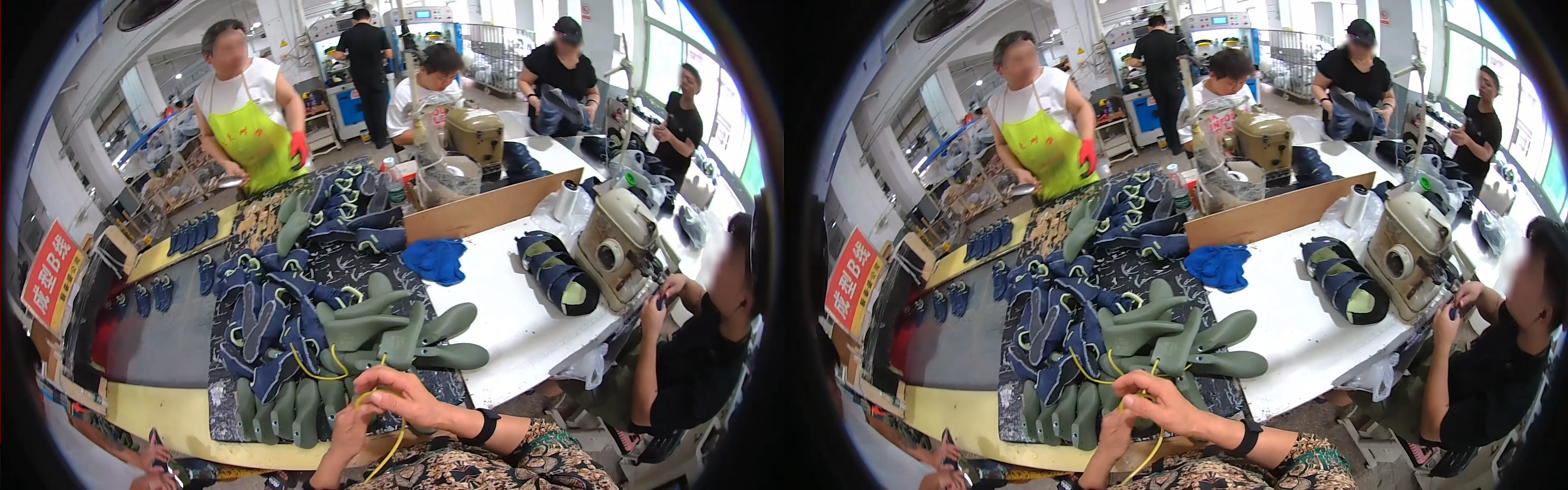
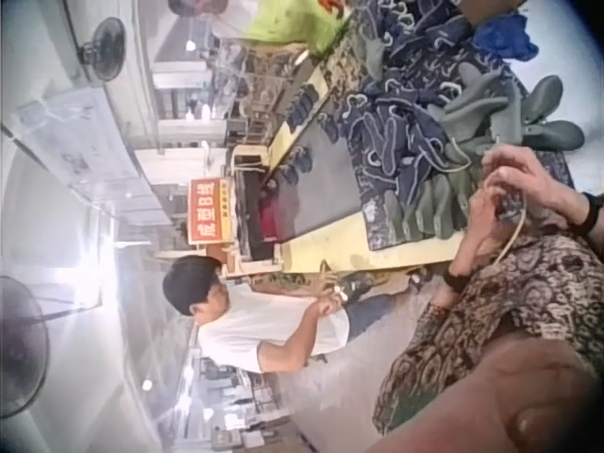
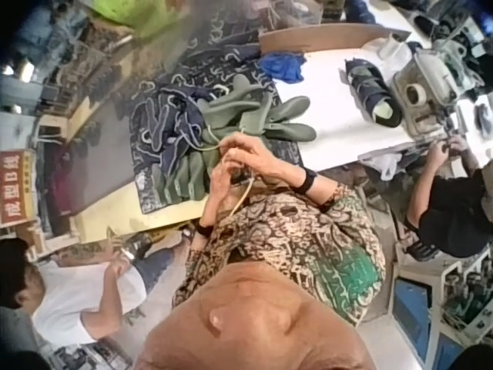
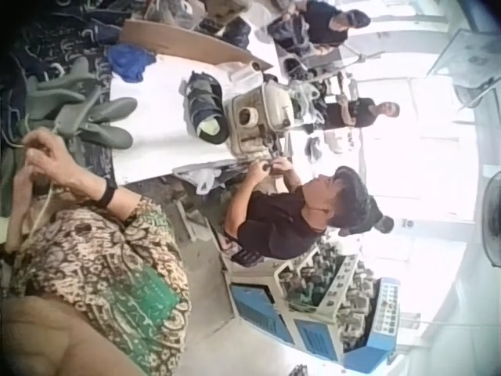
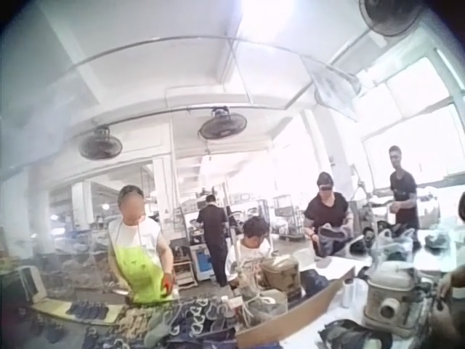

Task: Organizing and grouping green shoe molds with a yellow cord in a manufacturing facility.

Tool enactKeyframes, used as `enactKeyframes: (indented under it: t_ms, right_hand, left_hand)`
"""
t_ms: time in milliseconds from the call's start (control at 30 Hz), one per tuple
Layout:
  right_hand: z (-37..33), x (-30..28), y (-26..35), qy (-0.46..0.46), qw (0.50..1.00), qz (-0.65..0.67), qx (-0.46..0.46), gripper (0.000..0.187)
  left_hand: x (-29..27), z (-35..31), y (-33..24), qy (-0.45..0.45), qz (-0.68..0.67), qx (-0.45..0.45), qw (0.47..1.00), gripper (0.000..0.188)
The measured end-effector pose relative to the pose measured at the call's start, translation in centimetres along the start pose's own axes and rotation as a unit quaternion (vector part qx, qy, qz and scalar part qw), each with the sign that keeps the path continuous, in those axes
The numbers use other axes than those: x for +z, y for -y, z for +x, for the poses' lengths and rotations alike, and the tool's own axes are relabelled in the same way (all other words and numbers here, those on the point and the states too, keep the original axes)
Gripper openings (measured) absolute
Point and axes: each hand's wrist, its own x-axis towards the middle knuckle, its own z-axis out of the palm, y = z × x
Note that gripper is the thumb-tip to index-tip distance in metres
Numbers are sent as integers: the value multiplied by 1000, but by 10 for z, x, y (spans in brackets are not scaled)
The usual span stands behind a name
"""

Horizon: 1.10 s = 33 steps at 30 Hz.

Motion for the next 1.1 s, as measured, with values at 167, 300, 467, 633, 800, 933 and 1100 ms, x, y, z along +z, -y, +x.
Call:
enactKeyframes:
  t_ms: [167,300,467,633,800,933,1100]
  right_hand:
    - [-14,-33,-31,-154,951,-250,101,35]
    - [-31,-37,-62,-104,849,-517,-12,58]
    - [-18,-36,-77,-64,800,-596,-43,61]
    - [3,-48,-92,-48,701,-703,-112,47]
    - [25,-73,-62,-116,852,-472,-195,52]
    - [8,-101,-71,-219,862,-445,-103,37]
    - [-21,-100,-88,-197,861,-470,2,21]
  left_hand:
    - [-7,7,-11,-41,6,80,996,47]
    - [-8,22,-19,-79,-72,98,989,54]
    - [2,53,-48,-100,-249,100,958,59]
    - [-23,84,-75,-100,-295,80,947,58]
    - [-63,148,-97,-111,-487,35,865,49]
    - [-103,181,-53,-220,-515,-2,829,46]
    - [-114,177,-9,-248,-521,-35,816,47]
